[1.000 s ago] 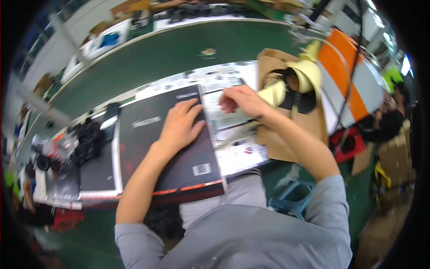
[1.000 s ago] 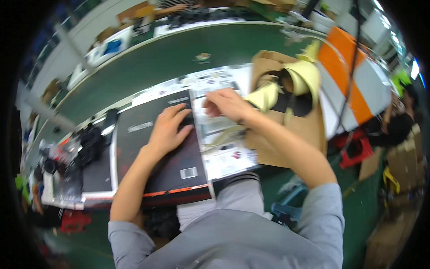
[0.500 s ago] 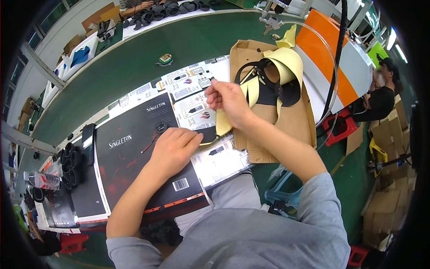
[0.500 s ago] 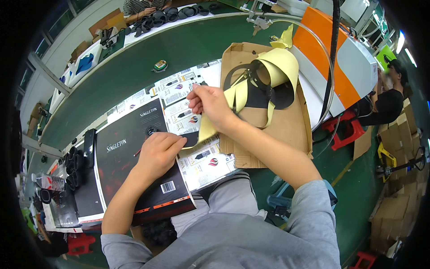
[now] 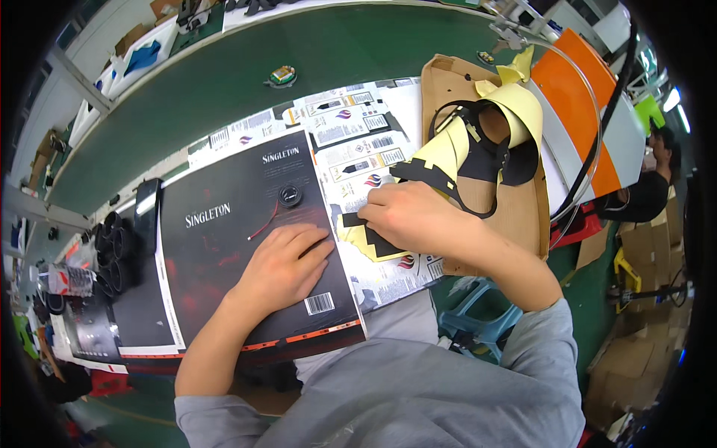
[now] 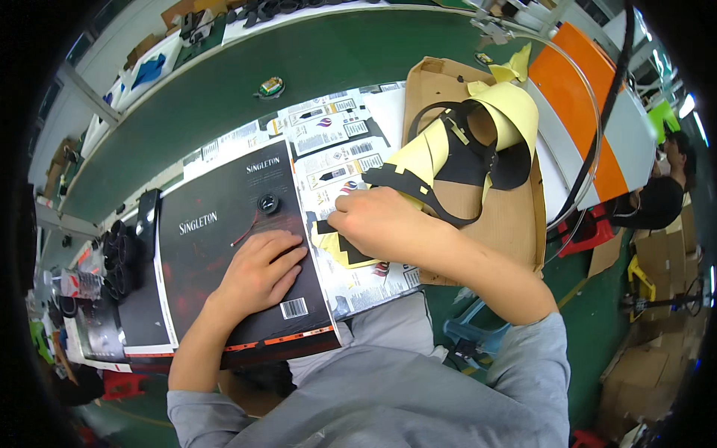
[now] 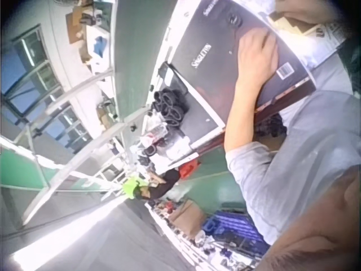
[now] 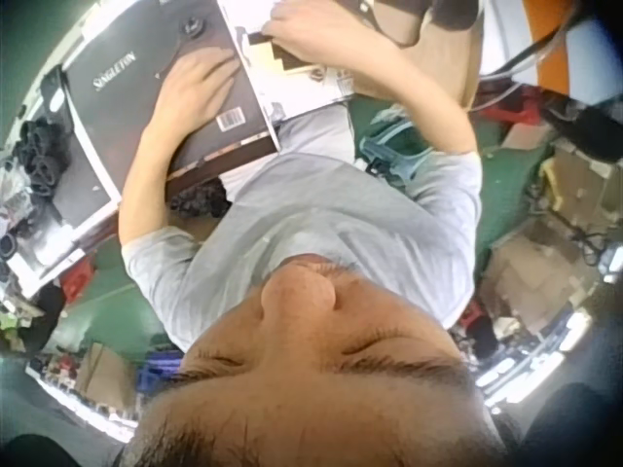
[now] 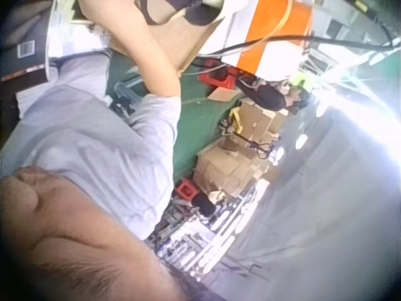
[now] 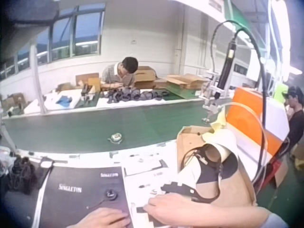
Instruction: Assembling small electronic speaker components by applying adhesive tape and connecting wires.
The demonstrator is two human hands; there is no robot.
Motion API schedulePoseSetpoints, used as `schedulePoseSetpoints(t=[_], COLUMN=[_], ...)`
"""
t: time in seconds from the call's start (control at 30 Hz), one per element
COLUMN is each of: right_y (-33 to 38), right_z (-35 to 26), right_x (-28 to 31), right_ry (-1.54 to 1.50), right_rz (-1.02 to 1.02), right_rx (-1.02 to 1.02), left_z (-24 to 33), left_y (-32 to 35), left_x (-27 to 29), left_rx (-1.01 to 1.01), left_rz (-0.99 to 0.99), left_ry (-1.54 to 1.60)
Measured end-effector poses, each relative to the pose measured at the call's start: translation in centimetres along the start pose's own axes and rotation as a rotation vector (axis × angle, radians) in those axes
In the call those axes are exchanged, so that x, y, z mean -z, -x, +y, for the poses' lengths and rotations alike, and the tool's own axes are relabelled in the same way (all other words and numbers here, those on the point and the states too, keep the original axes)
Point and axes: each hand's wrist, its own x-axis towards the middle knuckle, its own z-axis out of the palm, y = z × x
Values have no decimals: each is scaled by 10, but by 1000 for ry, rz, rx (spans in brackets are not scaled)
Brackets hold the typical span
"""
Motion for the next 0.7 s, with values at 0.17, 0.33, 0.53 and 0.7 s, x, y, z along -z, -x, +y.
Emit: schedulePoseSetpoints(t=[0.17, 0.33, 0.53, 0.7], right_y=[-2, -7, -8, -9], right_z=[-4, -9, -7, -7], right_x=[-1, 4, 1, 4], right_ry=[30, 69, 130, 166], right_rz=[-87, -186, -171, -243], right_rx=[68, 85, 171, 171], left_z=[8, 8, 9, 12], left_y=[-7, -3, -2, -2], left_x=[-11, -13, -12, -14], left_rx=[17, 34, 33, 35], left_rz=[-41, -23, -8, 5], left_ry=[29, 35, 33, 25])
